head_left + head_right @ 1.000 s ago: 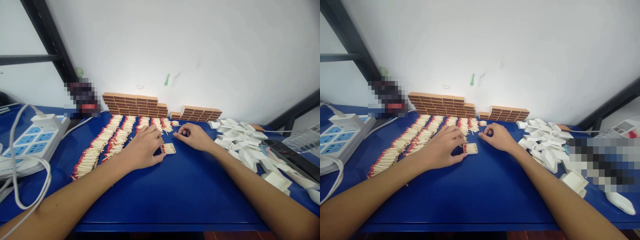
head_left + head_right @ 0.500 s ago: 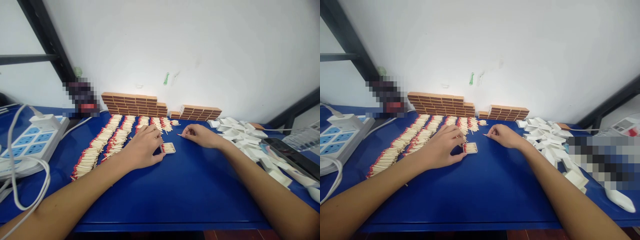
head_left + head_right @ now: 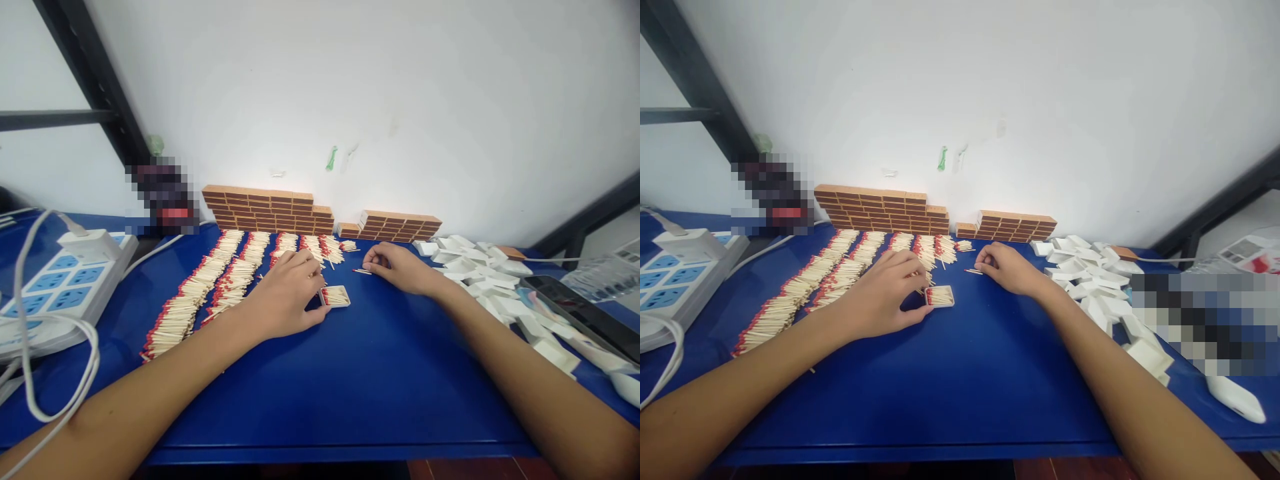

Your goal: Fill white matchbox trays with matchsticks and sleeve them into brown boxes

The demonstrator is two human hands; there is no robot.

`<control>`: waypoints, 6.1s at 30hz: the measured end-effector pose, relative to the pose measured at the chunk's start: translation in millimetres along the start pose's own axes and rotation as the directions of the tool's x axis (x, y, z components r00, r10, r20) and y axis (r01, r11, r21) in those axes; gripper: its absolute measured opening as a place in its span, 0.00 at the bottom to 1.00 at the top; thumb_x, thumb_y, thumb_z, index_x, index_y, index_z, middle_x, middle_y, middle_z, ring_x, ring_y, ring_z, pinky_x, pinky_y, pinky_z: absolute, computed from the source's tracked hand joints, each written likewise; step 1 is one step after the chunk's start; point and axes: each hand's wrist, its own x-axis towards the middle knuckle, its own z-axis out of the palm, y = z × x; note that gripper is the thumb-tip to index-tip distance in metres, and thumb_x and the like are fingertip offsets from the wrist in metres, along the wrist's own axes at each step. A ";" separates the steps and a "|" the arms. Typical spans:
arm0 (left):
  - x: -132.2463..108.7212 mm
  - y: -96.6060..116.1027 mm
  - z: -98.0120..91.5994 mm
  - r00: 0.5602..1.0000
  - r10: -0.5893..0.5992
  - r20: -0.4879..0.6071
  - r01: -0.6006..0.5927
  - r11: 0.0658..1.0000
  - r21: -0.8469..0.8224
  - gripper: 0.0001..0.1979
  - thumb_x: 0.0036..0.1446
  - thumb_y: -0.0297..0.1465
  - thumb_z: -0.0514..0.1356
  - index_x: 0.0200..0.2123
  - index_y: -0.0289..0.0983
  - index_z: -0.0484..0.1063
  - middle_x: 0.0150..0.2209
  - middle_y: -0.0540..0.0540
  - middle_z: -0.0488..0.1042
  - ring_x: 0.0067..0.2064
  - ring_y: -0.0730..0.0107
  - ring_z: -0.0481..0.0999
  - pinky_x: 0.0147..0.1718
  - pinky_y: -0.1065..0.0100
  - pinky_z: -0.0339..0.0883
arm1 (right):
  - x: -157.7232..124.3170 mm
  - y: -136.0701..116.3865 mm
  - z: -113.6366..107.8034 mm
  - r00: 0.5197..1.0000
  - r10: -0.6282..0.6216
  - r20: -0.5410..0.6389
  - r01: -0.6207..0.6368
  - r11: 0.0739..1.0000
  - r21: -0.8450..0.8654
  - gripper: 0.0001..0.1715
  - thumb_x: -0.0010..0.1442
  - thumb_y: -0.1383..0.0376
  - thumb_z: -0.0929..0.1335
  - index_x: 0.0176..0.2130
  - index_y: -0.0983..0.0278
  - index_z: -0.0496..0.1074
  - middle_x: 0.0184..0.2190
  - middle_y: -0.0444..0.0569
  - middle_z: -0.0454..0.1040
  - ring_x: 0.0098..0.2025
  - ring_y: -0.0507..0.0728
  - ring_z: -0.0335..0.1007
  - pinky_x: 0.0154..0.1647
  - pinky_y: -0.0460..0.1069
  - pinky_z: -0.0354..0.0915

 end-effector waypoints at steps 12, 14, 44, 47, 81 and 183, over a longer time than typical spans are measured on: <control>0.2 1.3 -1.3 1.000 -0.007 0.009 0.007 1.000 0.004 0.12 0.64 0.39 0.66 0.39 0.35 0.77 0.42 0.41 0.77 0.52 0.53 0.72 0.53 0.52 0.64 | -2.3 -2.1 -14.2 0.996 0.042 0.081 -0.033 0.992 -0.119 0.16 0.65 0.53 0.67 0.35 0.61 0.75 0.35 0.53 0.79 0.35 0.60 0.72 0.37 0.53 0.64; 0.4 1.4 -1.8 1.000 -0.012 0.016 0.012 1.000 0.006 0.12 0.64 0.39 0.66 0.39 0.35 0.78 0.43 0.41 0.77 0.52 0.53 0.72 0.53 0.52 0.64 | -2.1 -1.9 -14.8 0.995 0.075 0.061 -0.064 0.984 -0.169 0.21 0.67 0.50 0.65 0.32 0.61 0.74 0.33 0.53 0.79 0.34 0.60 0.72 0.37 0.53 0.63; 0.3 0.0 -1.4 1.000 0.001 0.000 -0.001 1.000 -0.002 0.11 0.64 0.39 0.66 0.39 0.35 0.77 0.42 0.41 0.77 0.52 0.53 0.72 0.53 0.52 0.64 | -5.3 -14.2 -9.2 0.994 -0.093 0.052 0.093 0.996 -0.003 0.14 0.70 0.55 0.64 0.39 0.61 0.72 0.40 0.55 0.74 0.41 0.62 0.71 0.44 0.57 0.68; 0.0 -0.2 -0.8 1.000 -0.001 0.002 0.001 1.000 -0.003 0.11 0.65 0.39 0.65 0.39 0.36 0.77 0.42 0.42 0.77 0.52 0.54 0.72 0.53 0.53 0.64 | -8.0 -27.1 -6.6 0.989 -0.137 0.058 0.137 0.991 0.002 0.13 0.70 0.56 0.64 0.38 0.60 0.73 0.40 0.54 0.74 0.42 0.62 0.70 0.45 0.57 0.68; -0.4 0.3 -0.8 1.000 -0.028 0.000 0.028 0.999 -0.032 0.10 0.64 0.37 0.66 0.41 0.36 0.77 0.43 0.42 0.76 0.53 0.54 0.72 0.55 0.52 0.66 | -32.7 -92.3 3.5 0.957 -0.259 0.133 0.242 0.961 0.131 0.09 0.73 0.61 0.64 0.41 0.59 0.72 0.40 0.51 0.73 0.41 0.59 0.70 0.42 0.53 0.65; 4.8 -6.6 -2.6 0.987 -0.056 -0.153 0.024 0.978 -0.206 0.15 0.74 0.35 0.58 0.60 0.41 0.73 0.52 0.44 0.81 0.58 0.59 0.74 0.60 0.54 0.64 | -27.9 -61.3 -22.3 0.997 -0.014 0.072 -0.035 0.768 0.640 0.32 0.52 0.50 0.81 0.51 0.62 0.80 0.44 0.52 0.84 0.45 0.62 0.81 0.53 0.60 0.77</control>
